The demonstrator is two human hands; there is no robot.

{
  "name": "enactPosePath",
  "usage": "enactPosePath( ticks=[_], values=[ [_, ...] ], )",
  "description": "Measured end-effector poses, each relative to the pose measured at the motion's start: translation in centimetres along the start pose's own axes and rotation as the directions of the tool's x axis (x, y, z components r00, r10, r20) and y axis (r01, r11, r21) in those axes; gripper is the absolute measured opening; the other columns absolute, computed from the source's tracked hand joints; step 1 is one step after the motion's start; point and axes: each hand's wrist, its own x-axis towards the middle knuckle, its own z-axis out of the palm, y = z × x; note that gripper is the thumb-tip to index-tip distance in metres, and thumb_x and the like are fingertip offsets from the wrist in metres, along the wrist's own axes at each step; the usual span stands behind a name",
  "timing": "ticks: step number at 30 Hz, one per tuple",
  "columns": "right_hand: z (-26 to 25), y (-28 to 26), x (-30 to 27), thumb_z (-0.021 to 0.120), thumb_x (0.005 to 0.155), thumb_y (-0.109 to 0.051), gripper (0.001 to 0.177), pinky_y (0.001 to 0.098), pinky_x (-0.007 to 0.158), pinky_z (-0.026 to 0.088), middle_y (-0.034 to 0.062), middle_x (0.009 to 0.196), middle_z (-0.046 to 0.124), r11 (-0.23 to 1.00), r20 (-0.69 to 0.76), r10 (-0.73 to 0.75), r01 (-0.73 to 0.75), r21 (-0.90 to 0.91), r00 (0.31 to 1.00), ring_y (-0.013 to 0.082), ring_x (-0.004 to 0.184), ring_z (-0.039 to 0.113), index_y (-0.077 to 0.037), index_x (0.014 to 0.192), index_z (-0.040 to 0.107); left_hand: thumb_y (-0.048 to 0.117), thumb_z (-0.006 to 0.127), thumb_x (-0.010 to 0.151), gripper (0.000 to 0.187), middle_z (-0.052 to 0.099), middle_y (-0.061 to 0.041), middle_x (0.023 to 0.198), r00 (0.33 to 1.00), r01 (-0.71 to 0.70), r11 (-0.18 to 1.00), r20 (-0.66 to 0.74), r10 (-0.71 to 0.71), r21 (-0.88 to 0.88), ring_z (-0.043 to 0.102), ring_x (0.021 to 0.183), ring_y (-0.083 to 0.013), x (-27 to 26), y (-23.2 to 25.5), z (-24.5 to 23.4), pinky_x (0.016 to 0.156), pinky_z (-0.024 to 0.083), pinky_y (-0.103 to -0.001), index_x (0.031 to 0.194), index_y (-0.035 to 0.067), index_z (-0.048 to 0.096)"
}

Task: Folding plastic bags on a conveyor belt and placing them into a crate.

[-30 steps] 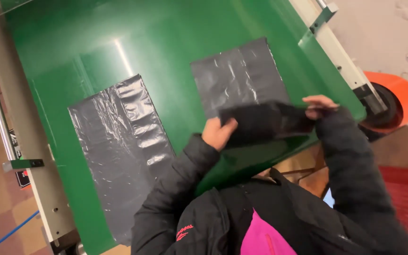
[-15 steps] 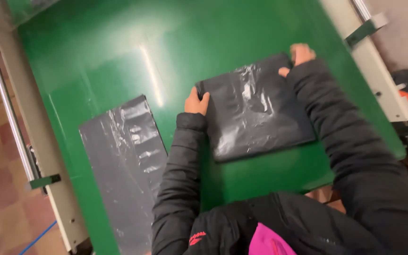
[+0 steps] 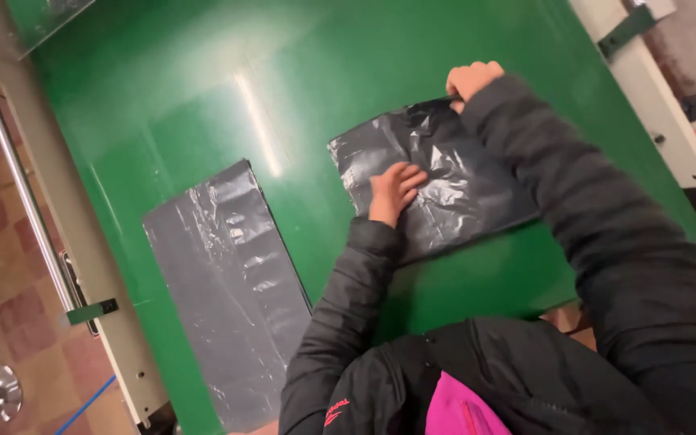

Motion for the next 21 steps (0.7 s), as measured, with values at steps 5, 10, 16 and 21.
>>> enactPosePath(
  ticks=[5,10,16,21],
  values=[
    [-5.4,-8.4,-14.0,0.078,0.074,-0.017,0.025,0.0452,0.082,0.045,0.0037,0.092,0.066,0.956,-0.368,-0.287,0.240,-0.167,0.885,0.0295,0.092,0.060,-0.020,0.099,0.073,0.090,0.013,0.084,0.114,0.050,-0.019,0.151,0.992,0.123,0.796,0.048,-0.118,-0.593,0.052,0.136,-0.0322,-5.8,2.7,-1.9,0.109,0.040,-0.044,0.147,0.000,0.043],
    [-0.5,-8.0,-22.8,0.072,0.066,-0.012,0.031,0.0433,0.086,0.046,-0.0005,0.097,0.067,0.947,-0.461,-0.320,0.262,-0.187,0.828,0.0262,0.101,0.062,-0.019,0.097,0.072,0.070,0.045,0.099,0.092,0.051,-0.018,0.149,0.989,0.063,0.932,-0.100,-0.105,-0.357,0.051,0.133,-0.0343,-9.4,-0.3,-5.1,0.117,0.038,-0.048,0.152,-0.005,0.043],
    [1.7,-7.6,-24.3,0.069,0.070,-0.013,0.029,0.0441,0.097,0.049,-0.0004,0.107,0.066,0.969,-0.379,-0.240,0.195,-0.153,0.894,0.0248,0.113,0.060,-0.017,0.098,0.071,0.036,0.081,0.080,0.082,0.051,-0.025,0.136,0.682,-0.227,0.061,0.114,0.722,0.972,0.047,0.124,-0.0416,-17.7,2.1,0.9,0.106,0.039,-0.046,0.139,-0.009,0.046],
    [-2.2,-14.2,-23.3,0.064,0.086,-0.016,0.012,0.0439,0.100,0.048,0.0028,0.108,0.067,0.953,-0.151,-0.124,0.075,-0.295,0.981,0.0268,0.121,0.060,-0.013,0.096,0.070,0.028,0.074,0.092,0.030,0.065,-0.007,0.114,0.776,-0.320,-0.537,0.541,0.325,0.781,0.062,0.110,-0.0300,-18.3,2.4,2.1,0.087,0.048,-0.043,0.114,0.010,0.066]
  ],
)
